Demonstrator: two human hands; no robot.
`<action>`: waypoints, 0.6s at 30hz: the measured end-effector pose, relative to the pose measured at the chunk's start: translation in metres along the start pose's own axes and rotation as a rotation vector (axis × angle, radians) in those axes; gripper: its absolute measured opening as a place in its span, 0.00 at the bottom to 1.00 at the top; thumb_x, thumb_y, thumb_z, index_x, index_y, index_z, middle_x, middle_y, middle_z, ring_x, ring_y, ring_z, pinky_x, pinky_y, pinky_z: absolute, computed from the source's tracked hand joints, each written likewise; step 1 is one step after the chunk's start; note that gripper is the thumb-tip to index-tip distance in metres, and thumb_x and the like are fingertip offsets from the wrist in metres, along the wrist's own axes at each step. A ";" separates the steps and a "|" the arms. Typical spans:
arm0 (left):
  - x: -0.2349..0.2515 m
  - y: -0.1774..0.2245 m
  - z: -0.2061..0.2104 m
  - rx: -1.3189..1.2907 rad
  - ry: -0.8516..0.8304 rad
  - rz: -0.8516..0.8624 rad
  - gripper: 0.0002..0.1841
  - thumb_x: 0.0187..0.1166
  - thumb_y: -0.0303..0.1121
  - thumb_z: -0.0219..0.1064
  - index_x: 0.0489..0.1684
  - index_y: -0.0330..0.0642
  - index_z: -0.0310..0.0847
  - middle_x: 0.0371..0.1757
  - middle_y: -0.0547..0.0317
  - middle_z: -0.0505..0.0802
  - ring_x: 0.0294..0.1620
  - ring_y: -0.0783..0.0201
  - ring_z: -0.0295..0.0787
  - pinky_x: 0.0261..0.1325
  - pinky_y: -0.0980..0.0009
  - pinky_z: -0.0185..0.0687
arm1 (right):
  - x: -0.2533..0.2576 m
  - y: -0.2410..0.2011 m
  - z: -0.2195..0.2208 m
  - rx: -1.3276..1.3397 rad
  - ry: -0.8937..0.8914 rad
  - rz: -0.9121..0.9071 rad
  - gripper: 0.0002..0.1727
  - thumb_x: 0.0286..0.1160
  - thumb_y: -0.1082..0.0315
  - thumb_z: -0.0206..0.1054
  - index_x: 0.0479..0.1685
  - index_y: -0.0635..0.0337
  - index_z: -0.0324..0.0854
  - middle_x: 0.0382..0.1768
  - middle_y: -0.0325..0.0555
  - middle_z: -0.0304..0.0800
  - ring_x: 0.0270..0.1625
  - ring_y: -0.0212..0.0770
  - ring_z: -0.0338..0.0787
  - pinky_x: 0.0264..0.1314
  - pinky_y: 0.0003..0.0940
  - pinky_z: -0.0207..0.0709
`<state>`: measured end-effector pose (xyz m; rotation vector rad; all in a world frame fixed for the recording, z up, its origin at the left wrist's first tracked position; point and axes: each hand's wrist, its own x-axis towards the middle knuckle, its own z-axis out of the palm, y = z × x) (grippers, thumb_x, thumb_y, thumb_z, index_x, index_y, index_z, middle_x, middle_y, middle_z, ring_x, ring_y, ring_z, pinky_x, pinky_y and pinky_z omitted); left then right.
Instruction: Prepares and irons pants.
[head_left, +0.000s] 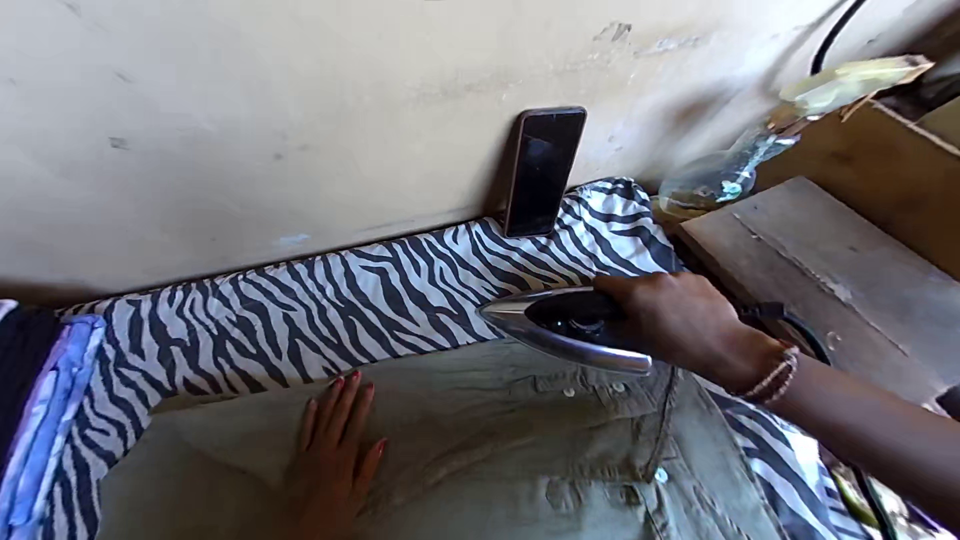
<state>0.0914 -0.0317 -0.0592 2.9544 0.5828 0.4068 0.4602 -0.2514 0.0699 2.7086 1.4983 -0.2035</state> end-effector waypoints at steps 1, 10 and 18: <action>-0.004 -0.003 -0.002 -0.003 0.026 -0.001 0.35 0.90 0.59 0.40 0.87 0.46 0.67 0.88 0.45 0.71 0.91 0.47 0.60 0.88 0.39 0.49 | -0.005 -0.009 -0.003 0.002 0.051 -0.022 0.09 0.67 0.69 0.74 0.43 0.63 0.85 0.25 0.65 0.87 0.32 0.74 0.90 0.28 0.68 0.75; -0.039 -0.053 -0.012 0.034 0.053 -0.269 0.39 0.89 0.62 0.35 0.91 0.45 0.60 0.92 0.43 0.64 0.93 0.34 0.50 0.85 0.26 0.38 | -0.021 -0.145 0.025 0.092 0.148 -0.332 0.06 0.66 0.73 0.72 0.39 0.62 0.87 0.24 0.58 0.87 0.26 0.63 0.91 0.21 0.56 0.79; -0.046 -0.056 -0.011 0.058 0.052 -0.289 0.39 0.88 0.62 0.33 0.93 0.47 0.57 0.93 0.45 0.62 0.94 0.38 0.49 0.88 0.30 0.36 | -0.004 -0.139 0.029 0.011 0.184 -0.468 0.11 0.50 0.70 0.81 0.31 0.60 0.84 0.17 0.55 0.83 0.20 0.61 0.88 0.16 0.55 0.74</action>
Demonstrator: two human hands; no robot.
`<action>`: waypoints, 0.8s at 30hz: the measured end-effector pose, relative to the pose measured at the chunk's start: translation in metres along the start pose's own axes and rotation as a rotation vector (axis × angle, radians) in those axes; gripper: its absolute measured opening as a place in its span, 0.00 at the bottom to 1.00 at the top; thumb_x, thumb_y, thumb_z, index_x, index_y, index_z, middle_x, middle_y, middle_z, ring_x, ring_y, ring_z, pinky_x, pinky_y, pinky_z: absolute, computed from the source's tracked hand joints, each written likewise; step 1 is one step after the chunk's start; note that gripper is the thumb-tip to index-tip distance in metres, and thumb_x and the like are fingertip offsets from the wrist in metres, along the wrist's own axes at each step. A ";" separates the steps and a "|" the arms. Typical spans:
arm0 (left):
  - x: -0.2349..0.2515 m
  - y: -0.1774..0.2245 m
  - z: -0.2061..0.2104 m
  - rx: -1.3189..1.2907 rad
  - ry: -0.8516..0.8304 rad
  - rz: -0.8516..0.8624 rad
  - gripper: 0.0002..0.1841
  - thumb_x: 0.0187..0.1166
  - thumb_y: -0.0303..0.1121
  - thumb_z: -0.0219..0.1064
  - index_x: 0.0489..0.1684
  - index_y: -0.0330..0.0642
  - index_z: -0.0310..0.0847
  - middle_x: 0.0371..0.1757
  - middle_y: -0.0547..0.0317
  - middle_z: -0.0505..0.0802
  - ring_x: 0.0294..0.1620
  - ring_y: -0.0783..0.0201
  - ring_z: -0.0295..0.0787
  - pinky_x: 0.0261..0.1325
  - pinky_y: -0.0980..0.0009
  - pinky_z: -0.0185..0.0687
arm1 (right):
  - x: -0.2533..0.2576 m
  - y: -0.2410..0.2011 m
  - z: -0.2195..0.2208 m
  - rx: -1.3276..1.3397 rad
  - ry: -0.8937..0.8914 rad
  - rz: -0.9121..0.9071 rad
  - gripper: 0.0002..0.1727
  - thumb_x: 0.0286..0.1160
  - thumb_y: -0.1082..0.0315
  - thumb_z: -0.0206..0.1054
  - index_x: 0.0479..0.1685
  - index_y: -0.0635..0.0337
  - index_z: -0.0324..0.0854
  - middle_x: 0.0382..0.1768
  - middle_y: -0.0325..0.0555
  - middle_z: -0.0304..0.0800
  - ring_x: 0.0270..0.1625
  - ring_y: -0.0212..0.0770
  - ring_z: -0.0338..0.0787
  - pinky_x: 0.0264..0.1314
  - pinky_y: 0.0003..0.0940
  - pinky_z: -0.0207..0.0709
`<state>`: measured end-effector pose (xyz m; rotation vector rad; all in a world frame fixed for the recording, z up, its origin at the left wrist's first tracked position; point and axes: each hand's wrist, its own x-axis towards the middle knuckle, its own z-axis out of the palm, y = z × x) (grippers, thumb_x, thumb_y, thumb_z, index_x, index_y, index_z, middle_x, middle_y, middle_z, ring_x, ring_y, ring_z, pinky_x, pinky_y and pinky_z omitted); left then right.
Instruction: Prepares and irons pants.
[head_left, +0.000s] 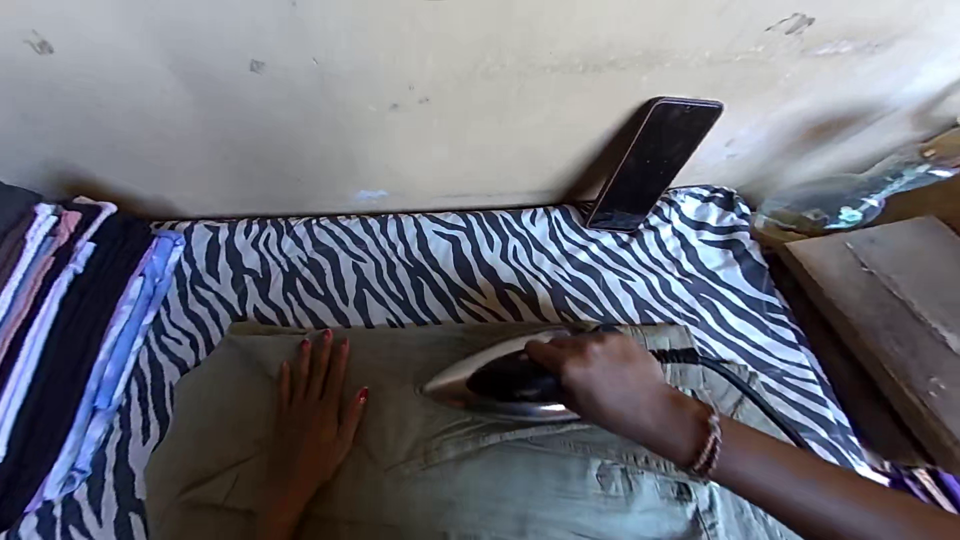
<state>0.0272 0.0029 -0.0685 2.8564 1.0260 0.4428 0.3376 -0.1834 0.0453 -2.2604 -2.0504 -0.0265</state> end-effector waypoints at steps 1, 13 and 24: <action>0.001 -0.001 0.000 0.003 0.002 0.002 0.39 0.88 0.62 0.33 0.93 0.48 0.57 0.93 0.47 0.62 0.94 0.38 0.48 0.88 0.30 0.37 | 0.007 -0.004 -0.005 0.005 -0.060 0.075 0.10 0.56 0.70 0.79 0.35 0.61 0.85 0.20 0.57 0.85 0.24 0.64 0.90 0.20 0.57 0.75; 0.042 -0.074 -0.048 -0.032 0.007 -0.020 0.30 0.90 0.51 0.46 0.73 0.39 0.81 0.71 0.37 0.86 0.74 0.29 0.78 0.70 0.18 0.53 | 0.098 -0.085 -0.023 0.109 -0.378 0.104 0.14 0.78 0.72 0.63 0.60 0.64 0.81 0.43 0.66 0.91 0.48 0.70 0.92 0.40 0.62 0.81; 0.048 -0.105 -0.054 -0.136 -0.032 -0.159 0.12 0.84 0.30 0.62 0.54 0.31 0.87 0.54 0.33 0.91 0.62 0.27 0.83 0.62 0.24 0.66 | 0.036 -0.026 -0.012 0.002 -0.181 0.216 0.11 0.66 0.70 0.74 0.44 0.64 0.85 0.26 0.65 0.87 0.32 0.72 0.91 0.26 0.63 0.76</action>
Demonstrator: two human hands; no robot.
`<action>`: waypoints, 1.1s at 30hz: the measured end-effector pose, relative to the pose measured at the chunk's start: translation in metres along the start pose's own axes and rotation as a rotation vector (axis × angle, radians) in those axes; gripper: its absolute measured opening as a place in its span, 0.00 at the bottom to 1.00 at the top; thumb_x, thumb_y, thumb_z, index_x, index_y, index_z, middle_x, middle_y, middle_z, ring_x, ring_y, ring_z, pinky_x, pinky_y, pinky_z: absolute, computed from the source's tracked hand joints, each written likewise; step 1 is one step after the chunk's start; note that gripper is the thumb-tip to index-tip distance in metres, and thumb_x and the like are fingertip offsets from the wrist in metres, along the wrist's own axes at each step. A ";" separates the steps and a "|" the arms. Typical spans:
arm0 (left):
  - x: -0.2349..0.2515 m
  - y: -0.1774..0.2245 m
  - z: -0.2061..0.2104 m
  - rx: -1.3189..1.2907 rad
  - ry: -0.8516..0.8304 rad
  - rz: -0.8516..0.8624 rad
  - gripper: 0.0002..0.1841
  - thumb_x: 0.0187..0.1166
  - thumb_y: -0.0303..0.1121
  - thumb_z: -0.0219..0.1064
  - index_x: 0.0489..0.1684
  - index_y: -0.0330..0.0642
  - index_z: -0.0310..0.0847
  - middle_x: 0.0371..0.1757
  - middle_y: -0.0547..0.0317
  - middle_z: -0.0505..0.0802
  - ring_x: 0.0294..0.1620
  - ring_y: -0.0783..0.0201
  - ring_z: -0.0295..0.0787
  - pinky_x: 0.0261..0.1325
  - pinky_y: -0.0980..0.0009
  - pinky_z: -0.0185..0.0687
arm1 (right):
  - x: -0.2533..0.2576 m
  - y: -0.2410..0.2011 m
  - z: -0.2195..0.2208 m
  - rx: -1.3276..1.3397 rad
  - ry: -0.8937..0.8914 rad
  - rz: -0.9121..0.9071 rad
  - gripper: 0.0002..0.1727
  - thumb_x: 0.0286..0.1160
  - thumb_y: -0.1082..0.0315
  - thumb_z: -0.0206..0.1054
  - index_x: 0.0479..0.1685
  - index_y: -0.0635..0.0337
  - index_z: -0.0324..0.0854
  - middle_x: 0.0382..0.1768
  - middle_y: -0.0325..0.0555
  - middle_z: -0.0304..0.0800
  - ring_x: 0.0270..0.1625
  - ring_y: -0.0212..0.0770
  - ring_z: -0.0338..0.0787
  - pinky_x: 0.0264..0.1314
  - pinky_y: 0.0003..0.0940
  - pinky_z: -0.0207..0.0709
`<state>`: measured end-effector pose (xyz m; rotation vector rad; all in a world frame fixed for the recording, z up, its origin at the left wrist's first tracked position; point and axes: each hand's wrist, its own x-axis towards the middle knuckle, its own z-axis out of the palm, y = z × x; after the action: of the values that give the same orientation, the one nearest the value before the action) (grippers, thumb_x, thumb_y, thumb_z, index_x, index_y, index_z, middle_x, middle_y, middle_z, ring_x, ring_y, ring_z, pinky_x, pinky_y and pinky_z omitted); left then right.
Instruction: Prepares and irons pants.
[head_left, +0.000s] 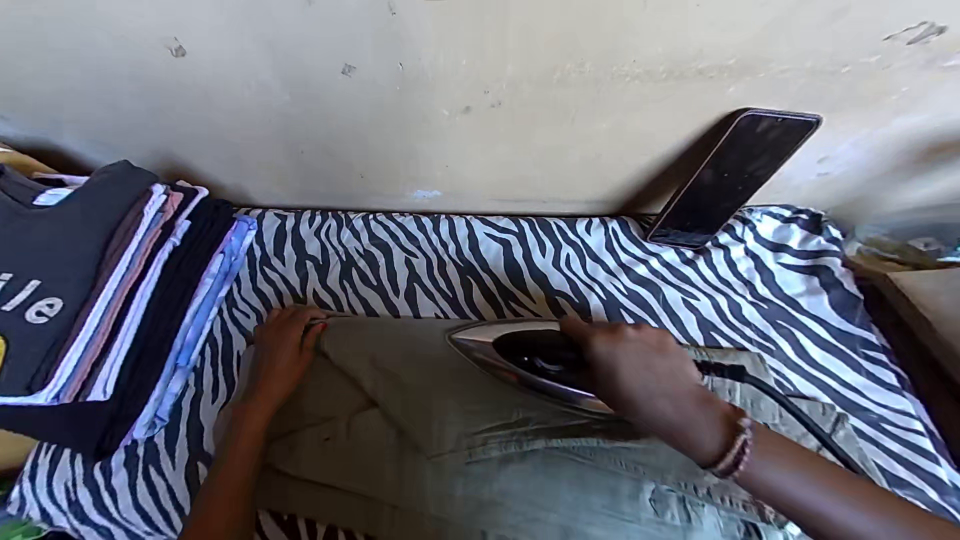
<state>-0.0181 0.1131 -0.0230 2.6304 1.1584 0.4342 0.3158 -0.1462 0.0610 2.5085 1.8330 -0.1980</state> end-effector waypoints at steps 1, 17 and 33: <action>0.000 0.002 0.002 -0.001 0.013 -0.022 0.12 0.84 0.29 0.61 0.54 0.30 0.86 0.54 0.32 0.90 0.62 0.26 0.82 0.62 0.24 0.67 | -0.002 0.002 0.001 -0.013 0.028 -0.005 0.10 0.64 0.70 0.75 0.41 0.64 0.85 0.24 0.63 0.86 0.30 0.70 0.91 0.25 0.62 0.75; -0.134 0.164 0.048 -0.033 0.066 0.342 0.17 0.83 0.50 0.59 0.52 0.55 0.93 0.61 0.55 0.94 0.67 0.54 0.87 0.67 0.54 0.78 | 0.074 -0.109 -0.032 0.183 -0.355 -0.225 0.15 0.84 0.75 0.57 0.66 0.63 0.79 0.53 0.64 0.89 0.57 0.66 0.90 0.48 0.60 0.81; -0.137 0.198 -0.022 -0.142 0.251 0.381 0.12 0.87 0.37 0.57 0.42 0.45 0.87 0.38 0.58 0.93 0.52 0.65 0.85 0.66 0.72 0.67 | -0.003 -0.017 -0.001 0.112 -0.076 -0.225 0.11 0.77 0.75 0.63 0.54 0.64 0.84 0.36 0.64 0.90 0.42 0.69 0.92 0.36 0.62 0.80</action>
<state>0.0199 -0.1174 0.0388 2.7235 0.6472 0.9040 0.2991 -0.1437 0.0633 2.3205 2.1258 -0.4054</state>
